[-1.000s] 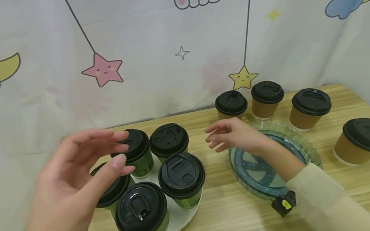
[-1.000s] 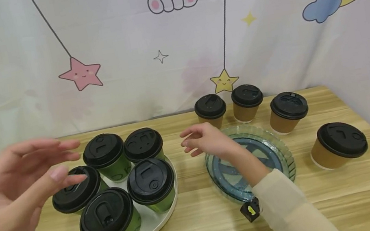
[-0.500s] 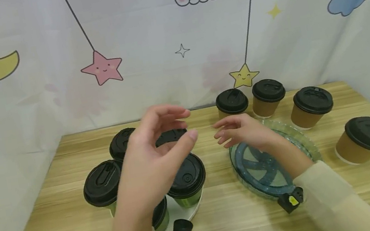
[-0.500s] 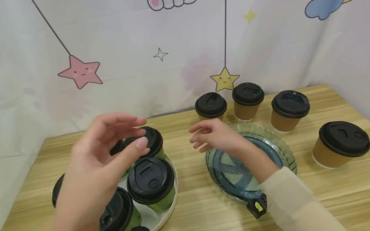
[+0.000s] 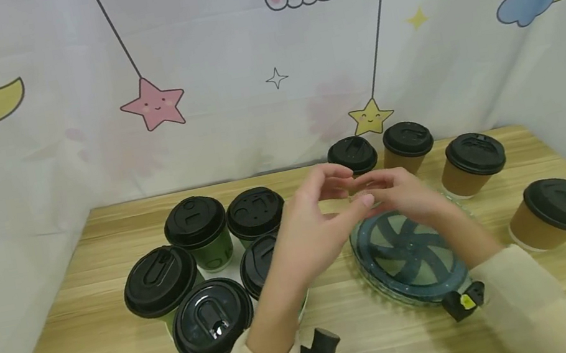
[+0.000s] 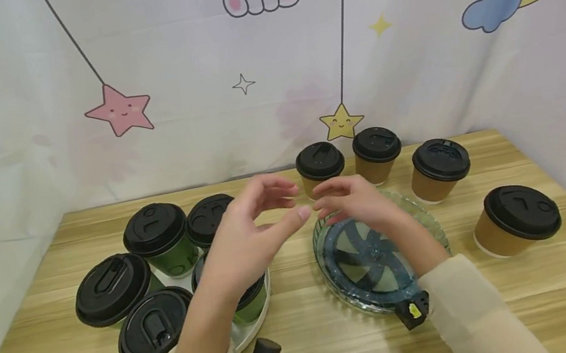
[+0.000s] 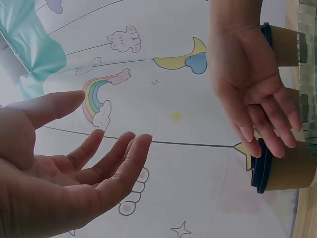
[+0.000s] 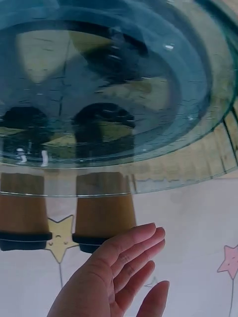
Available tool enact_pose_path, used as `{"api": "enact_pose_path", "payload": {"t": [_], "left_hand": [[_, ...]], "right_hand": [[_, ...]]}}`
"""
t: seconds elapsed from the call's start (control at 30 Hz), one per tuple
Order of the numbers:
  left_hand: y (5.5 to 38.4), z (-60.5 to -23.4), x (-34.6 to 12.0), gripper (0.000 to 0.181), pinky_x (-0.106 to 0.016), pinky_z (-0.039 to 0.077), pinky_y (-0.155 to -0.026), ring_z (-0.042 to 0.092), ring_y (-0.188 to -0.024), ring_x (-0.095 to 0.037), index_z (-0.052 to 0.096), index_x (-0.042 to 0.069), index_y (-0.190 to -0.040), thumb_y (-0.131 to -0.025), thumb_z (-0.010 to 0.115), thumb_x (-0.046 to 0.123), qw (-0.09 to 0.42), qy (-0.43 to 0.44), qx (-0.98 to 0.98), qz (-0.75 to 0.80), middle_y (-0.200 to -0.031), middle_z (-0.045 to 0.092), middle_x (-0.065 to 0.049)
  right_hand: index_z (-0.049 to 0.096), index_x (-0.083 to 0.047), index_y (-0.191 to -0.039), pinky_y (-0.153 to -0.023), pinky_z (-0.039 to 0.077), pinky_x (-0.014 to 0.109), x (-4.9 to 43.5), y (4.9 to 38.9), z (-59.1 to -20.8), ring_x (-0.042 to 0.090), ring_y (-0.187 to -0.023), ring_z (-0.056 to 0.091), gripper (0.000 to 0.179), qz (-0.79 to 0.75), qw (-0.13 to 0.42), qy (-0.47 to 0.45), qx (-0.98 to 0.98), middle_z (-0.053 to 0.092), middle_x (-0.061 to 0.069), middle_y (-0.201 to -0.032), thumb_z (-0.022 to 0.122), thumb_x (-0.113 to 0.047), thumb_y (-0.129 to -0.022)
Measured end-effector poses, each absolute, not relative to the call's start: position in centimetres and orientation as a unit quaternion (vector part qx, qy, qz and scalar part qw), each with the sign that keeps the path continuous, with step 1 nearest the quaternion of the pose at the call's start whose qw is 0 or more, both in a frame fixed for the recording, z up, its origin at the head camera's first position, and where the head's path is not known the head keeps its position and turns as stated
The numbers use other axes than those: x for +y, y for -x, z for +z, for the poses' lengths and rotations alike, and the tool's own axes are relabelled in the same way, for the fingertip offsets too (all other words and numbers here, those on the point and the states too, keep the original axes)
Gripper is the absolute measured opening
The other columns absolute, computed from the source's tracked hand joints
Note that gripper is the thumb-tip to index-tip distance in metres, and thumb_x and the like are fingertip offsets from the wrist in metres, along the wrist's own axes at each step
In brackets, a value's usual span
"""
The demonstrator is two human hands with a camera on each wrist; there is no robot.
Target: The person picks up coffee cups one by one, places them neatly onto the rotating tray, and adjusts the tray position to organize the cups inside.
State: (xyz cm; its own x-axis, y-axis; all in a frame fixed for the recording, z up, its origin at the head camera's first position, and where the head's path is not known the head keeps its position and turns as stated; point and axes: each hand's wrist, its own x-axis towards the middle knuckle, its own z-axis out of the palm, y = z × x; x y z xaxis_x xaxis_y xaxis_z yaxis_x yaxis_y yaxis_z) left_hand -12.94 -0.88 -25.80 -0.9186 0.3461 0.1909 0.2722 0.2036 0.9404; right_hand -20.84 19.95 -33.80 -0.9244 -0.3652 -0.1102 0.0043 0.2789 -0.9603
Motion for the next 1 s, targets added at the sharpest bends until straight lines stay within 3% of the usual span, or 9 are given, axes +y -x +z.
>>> {"api": "enact_pose_path", "payload": {"t": [0.17,0.47,0.63,1.0], "left_hand": [[13.5,-27.3,0.6,0.038,-0.027,0.046,-0.086,0.051,-0.110,-0.014,0.049,0.016,-0.122,-0.087,0.063,0.024,0.073,-0.207,0.767,0.603,-0.120,0.053,-0.002],[14.5,-31.3,2.8,0.052,-0.039,0.042,-0.092,0.044,-0.121,-0.022,0.041,0.019,-0.134,-0.087,0.062,0.029,0.109,-0.179,0.794,0.571,-0.131,0.048,-0.005],[15.1,-32.9,3.4,0.053,-0.045,0.038,-0.095,0.043,-0.122,-0.024,0.043,0.018,-0.134,-0.087,0.063,0.031,0.099,-0.151,0.806,0.564,-0.133,0.047,-0.006],[16.4,-36.7,4.5,0.047,-0.046,0.037,-0.094,0.043,-0.117,-0.028,0.048,0.010,-0.128,-0.085,0.065,0.021,0.026,-0.105,0.817,0.567,-0.126,0.048,-0.011]], "right_hand": [[0.047,0.001,-0.128,-0.083,0.049,0.037,21.9,20.5,-33.6,0.024,-0.103,0.057,0.043,-0.579,0.147,0.093,0.796,0.053,0.020,-0.121,0.056,-0.021,-0.092],[0.039,0.007,-0.130,-0.086,0.046,0.047,24.9,20.2,-34.0,0.022,-0.096,0.061,0.047,-0.586,0.129,0.089,0.795,0.053,0.027,-0.119,0.051,-0.022,-0.095],[0.039,0.007,-0.130,-0.085,0.047,0.044,26.2,19.9,-34.3,0.023,-0.098,0.061,0.046,-0.583,0.124,0.081,0.799,0.054,0.026,-0.118,0.049,-0.023,-0.096],[0.035,0.009,-0.131,-0.083,0.049,0.042,27.4,19.6,-34.9,0.021,-0.096,0.061,0.046,-0.580,0.127,0.070,0.802,0.054,0.025,-0.118,0.046,-0.019,-0.097]]}}
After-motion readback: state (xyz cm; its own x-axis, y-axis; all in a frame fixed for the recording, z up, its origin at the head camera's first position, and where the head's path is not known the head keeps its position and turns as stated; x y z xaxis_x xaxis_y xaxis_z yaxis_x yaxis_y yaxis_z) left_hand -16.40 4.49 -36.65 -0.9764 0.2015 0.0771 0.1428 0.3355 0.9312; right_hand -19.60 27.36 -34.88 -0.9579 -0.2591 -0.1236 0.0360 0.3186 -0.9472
